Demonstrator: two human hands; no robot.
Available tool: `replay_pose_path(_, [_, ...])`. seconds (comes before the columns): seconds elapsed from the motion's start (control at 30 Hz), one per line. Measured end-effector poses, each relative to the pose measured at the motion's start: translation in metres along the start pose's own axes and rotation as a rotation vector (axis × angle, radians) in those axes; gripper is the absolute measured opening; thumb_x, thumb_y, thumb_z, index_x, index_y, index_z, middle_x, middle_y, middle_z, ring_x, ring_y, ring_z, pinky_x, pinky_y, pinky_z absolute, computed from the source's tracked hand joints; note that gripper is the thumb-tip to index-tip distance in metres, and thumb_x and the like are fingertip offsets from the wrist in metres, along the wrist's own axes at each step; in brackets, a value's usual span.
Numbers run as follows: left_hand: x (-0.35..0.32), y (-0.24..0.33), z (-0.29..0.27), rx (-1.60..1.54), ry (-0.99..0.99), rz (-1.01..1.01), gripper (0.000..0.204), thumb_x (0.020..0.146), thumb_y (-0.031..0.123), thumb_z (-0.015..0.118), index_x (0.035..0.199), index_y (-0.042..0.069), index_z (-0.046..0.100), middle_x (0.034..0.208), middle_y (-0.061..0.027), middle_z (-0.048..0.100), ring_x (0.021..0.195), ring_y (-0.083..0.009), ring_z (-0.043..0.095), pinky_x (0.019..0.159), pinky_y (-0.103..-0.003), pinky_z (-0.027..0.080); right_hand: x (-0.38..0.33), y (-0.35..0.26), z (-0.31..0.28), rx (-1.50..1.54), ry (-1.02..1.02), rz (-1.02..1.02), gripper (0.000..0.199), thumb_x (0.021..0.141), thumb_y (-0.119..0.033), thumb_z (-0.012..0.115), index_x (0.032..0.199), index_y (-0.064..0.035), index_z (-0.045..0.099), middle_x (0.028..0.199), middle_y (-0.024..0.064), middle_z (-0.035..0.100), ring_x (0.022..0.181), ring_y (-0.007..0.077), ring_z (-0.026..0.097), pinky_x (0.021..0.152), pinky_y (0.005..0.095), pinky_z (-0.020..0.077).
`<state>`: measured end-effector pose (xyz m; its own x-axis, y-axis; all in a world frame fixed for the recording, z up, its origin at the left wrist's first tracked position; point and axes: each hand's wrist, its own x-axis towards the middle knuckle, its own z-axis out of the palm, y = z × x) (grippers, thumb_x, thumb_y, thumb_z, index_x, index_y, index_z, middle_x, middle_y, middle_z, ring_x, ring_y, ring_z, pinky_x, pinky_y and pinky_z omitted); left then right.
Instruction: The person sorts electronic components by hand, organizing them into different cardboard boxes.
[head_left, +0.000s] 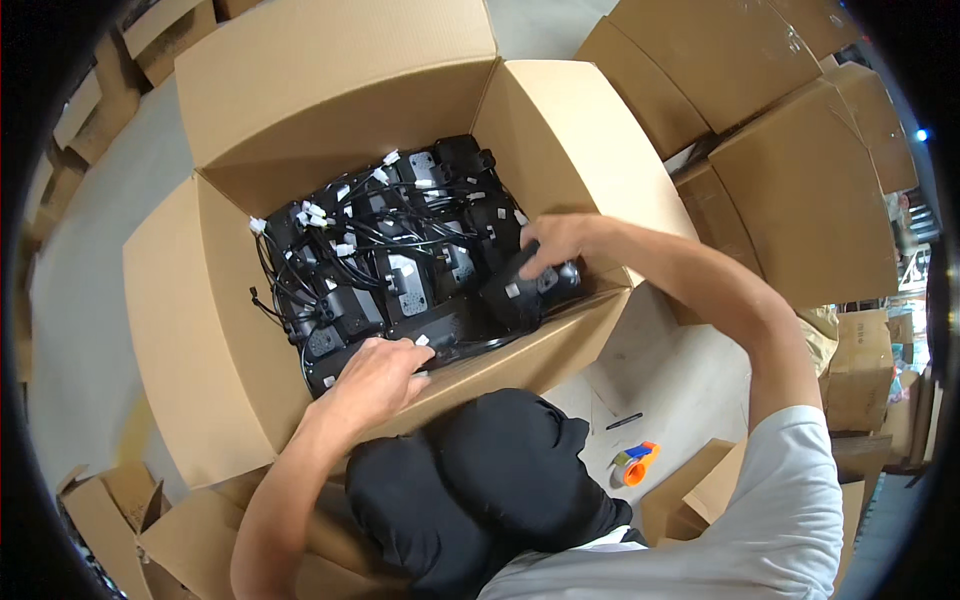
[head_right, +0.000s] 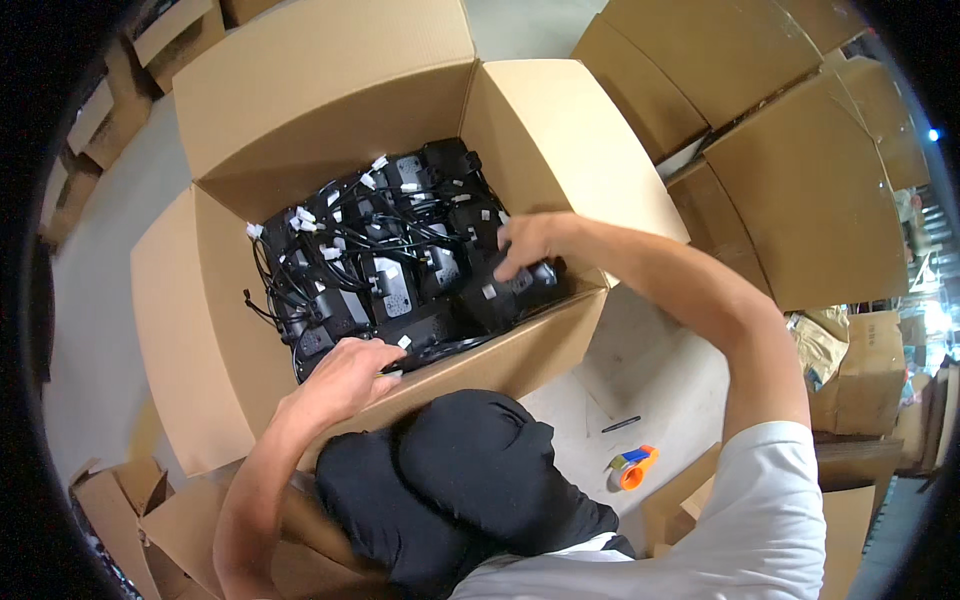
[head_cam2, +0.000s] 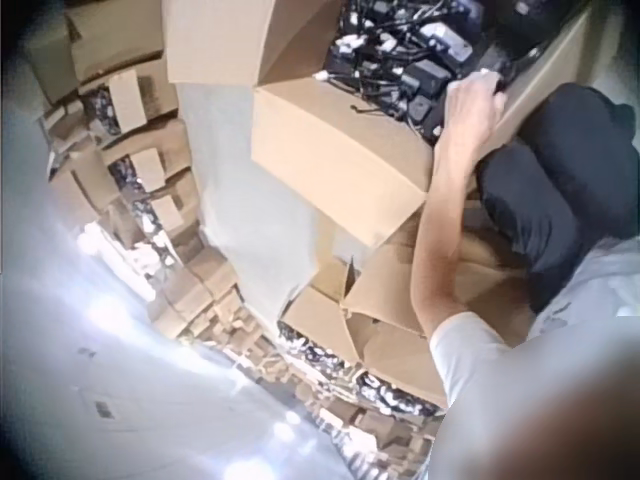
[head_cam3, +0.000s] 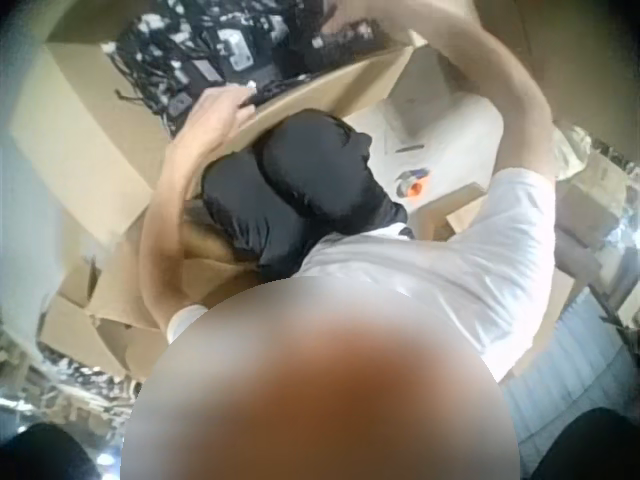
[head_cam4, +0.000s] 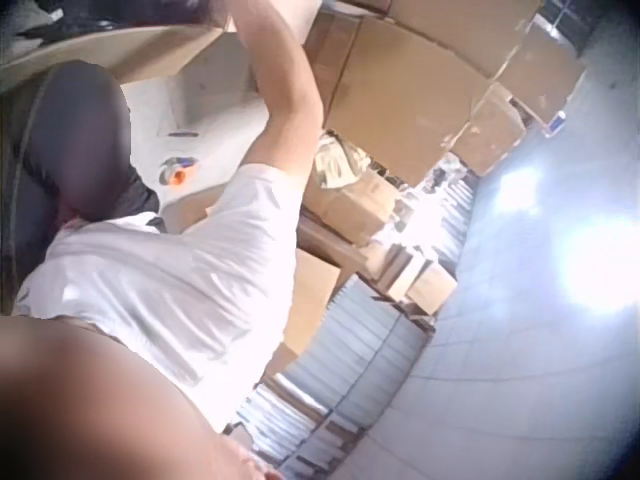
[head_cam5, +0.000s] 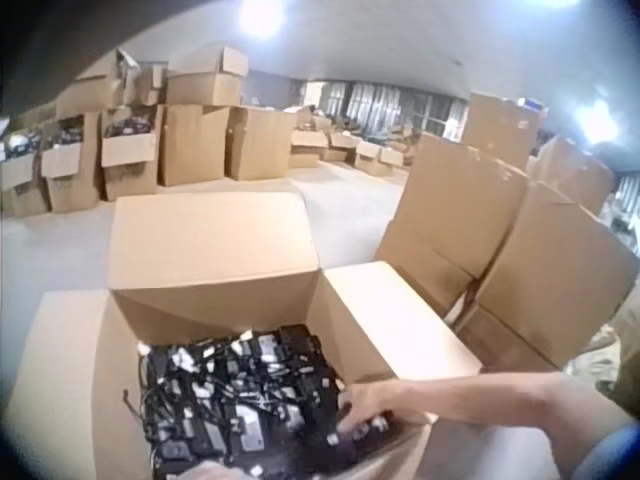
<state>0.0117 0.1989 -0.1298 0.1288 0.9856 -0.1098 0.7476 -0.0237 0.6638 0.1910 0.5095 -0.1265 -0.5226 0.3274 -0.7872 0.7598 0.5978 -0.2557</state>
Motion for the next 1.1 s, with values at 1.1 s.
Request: replay_pose_path(1.1, [-0.203, 0.119, -0.06, 0.432, 0.674, -0.451, 0.015, 0.088, 0.004, 0.068, 0.102, 0.0, 0.069, 0.095, -0.0172, 0.07, 0.087, -0.0337, 0.067, 0.079, -0.04, 0.053, 0.014, -0.014, 0.051, 0.213, -0.402, -0.094, 0.046, 0.105, -0.04, 0.051, 0.11, 0.0028, 0.065, 0.087, 0.0114, 0.069, 0.074, 0.0199, 0.067, 0.067, 0.0314, 0.0567])
